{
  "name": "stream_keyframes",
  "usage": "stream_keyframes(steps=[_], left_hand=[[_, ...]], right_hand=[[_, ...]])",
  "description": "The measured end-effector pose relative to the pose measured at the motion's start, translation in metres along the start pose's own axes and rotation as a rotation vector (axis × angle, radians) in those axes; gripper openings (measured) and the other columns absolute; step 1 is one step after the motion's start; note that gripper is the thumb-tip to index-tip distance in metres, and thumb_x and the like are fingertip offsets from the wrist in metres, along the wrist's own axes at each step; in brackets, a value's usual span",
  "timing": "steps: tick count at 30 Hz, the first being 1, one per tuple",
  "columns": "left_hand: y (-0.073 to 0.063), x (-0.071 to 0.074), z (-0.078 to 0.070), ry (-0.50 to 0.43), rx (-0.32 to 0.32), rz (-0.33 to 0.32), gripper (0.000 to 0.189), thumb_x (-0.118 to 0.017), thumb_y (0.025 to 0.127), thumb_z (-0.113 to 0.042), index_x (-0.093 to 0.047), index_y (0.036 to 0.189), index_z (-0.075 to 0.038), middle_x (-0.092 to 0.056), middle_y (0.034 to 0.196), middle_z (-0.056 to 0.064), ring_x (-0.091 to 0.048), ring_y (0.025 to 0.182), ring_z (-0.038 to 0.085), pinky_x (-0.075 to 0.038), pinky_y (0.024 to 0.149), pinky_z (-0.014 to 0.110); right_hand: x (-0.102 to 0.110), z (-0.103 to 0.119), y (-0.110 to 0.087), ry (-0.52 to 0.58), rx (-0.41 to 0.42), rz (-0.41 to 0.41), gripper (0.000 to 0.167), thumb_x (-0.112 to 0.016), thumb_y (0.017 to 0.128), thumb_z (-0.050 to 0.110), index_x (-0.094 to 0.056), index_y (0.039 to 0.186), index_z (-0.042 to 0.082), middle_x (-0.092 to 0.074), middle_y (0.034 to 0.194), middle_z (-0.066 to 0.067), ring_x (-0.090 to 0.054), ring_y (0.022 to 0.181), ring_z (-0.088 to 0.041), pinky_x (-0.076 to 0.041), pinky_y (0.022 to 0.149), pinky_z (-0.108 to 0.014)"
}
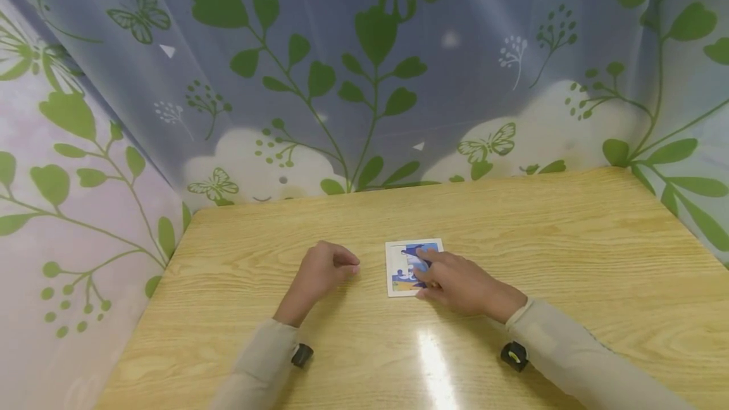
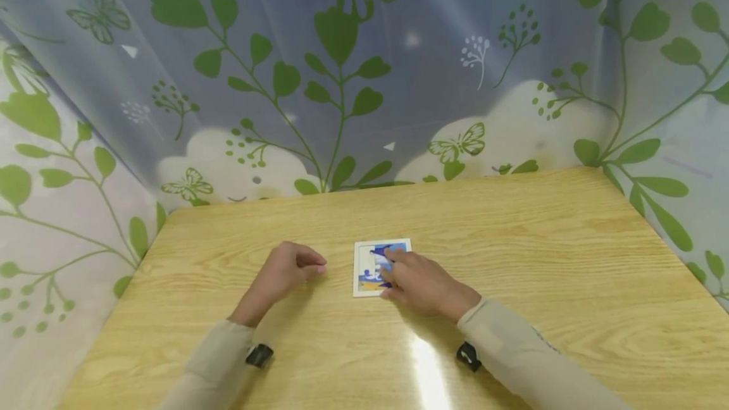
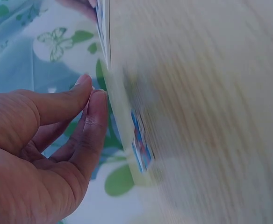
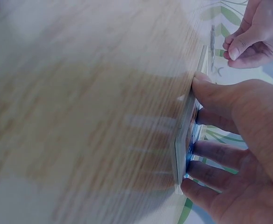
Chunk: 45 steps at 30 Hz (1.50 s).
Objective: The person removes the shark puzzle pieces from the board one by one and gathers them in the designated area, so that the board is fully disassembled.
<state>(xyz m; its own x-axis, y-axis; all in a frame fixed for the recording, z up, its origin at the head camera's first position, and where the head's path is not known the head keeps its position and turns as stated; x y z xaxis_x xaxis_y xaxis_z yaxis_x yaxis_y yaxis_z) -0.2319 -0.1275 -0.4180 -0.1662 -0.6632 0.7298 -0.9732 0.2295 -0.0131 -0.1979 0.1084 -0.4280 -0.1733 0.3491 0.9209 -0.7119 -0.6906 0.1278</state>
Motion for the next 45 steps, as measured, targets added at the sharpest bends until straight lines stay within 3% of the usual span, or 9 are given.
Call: stream_keyframes(steps=[6, 11, 16, 21, 30, 38, 45], left_hand=[[0.002, -0.015, -0.013, 0.019, -0.047, 0.059, 0.004, -0.08, 0.087, -0.008, -0.079, 0.09, -0.007, -0.076, 0.089, 0.003, -0.068, 0.083, 0.015, -0.057, 0.077, 0.035], [0.004, -0.025, -0.024, 0.011, -0.105, 0.096, 0.004, -0.079, 0.087, -0.006, -0.079, 0.091, -0.004, -0.076, 0.088, 0.004, -0.069, 0.083, 0.016, -0.057, 0.076, 0.033], [0.006, -0.034, -0.029, 0.01, -0.097, 0.128, 0.006, -0.08, 0.087, -0.008, -0.079, 0.093, -0.005, -0.076, 0.089, 0.003, -0.069, 0.082, 0.014, -0.057, 0.076, 0.032], [0.007, -0.042, -0.033, 0.009, -0.094, 0.158, 0.008, -0.081, 0.087, -0.011, -0.079, 0.093, -0.006, -0.076, 0.089, 0.002, -0.07, 0.081, 0.013, -0.057, 0.075, 0.031], [0.01, -0.05, -0.039, 0.037, -0.129, 0.143, 0.013, -0.085, 0.082, -0.011, -0.079, 0.091, -0.005, -0.075, 0.084, 0.002, -0.068, 0.075, 0.011, -0.055, 0.068, 0.025], [0.011, -0.052, -0.04, 0.065, -0.075, 0.143, 0.015, -0.088, 0.079, -0.015, -0.078, 0.087, -0.009, -0.071, 0.078, -0.004, -0.063, 0.07, 0.007, -0.052, 0.067, 0.025], [0.012, -0.054, -0.04, 0.072, -0.076, 0.139, 0.015, -0.089, 0.077, -0.014, -0.077, 0.085, -0.009, -0.069, 0.075, -0.005, -0.061, 0.068, 0.006, -0.051, 0.066, 0.024]], right_hand=[[0.001, 0.001, 0.0, 0.009, -0.013, 0.002, 0.042, -0.076, 0.092, 0.021, -0.051, 0.058, 0.019, -0.057, 0.135, -0.031, -0.049, 0.133, -0.046, -0.05, 0.098, -0.052], [0.002, 0.002, 0.0, 0.003, -0.012, -0.003, 0.033, -0.076, 0.092, 0.02, -0.061, 0.063, 0.016, -0.056, 0.135, -0.033, -0.05, 0.131, -0.047, -0.052, 0.093, -0.049], [0.003, 0.004, 0.0, -0.009, 0.008, -0.013, 0.019, -0.077, 0.092, 0.019, -0.071, 0.077, 0.01, -0.056, 0.135, -0.035, -0.052, 0.129, -0.047, -0.051, 0.08, -0.041], [0.003, 0.004, 0.0, -0.011, 0.025, -0.023, 0.019, -0.077, 0.091, 0.019, -0.07, 0.075, 0.01, -0.059, 0.131, -0.034, -0.053, 0.129, -0.046, -0.053, 0.084, -0.044], [0.003, 0.002, 0.001, -0.001, 0.021, -0.013, 0.014, -0.077, 0.091, 0.019, -0.075, 0.083, 0.008, -0.062, 0.127, -0.031, -0.053, 0.129, -0.046, -0.054, 0.081, -0.041], [0.003, 0.002, 0.002, -0.006, 0.01, -0.003, 0.015, -0.077, 0.091, 0.02, -0.074, 0.082, 0.009, -0.064, 0.126, -0.03, -0.053, 0.129, -0.045, -0.054, 0.08, -0.041], [0.002, 0.001, 0.002, -0.012, -0.004, -0.002, 0.018, -0.078, 0.091, 0.021, -0.074, 0.078, 0.009, -0.058, 0.133, -0.033, -0.053, 0.129, -0.046, -0.052, 0.077, -0.038]])
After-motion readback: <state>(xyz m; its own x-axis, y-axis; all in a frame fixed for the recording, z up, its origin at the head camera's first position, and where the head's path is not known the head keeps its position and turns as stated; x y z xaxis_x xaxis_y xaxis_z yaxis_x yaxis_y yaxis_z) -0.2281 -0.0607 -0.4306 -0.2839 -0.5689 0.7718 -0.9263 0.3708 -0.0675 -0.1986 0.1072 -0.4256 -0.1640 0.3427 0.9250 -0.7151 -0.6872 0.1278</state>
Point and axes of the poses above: each hand's wrist, its own y-axis towards the middle knuckle, its own x-axis out of the back of the hand, z = x × y, the point moved 5 cm from there along y, towards the middle knuckle
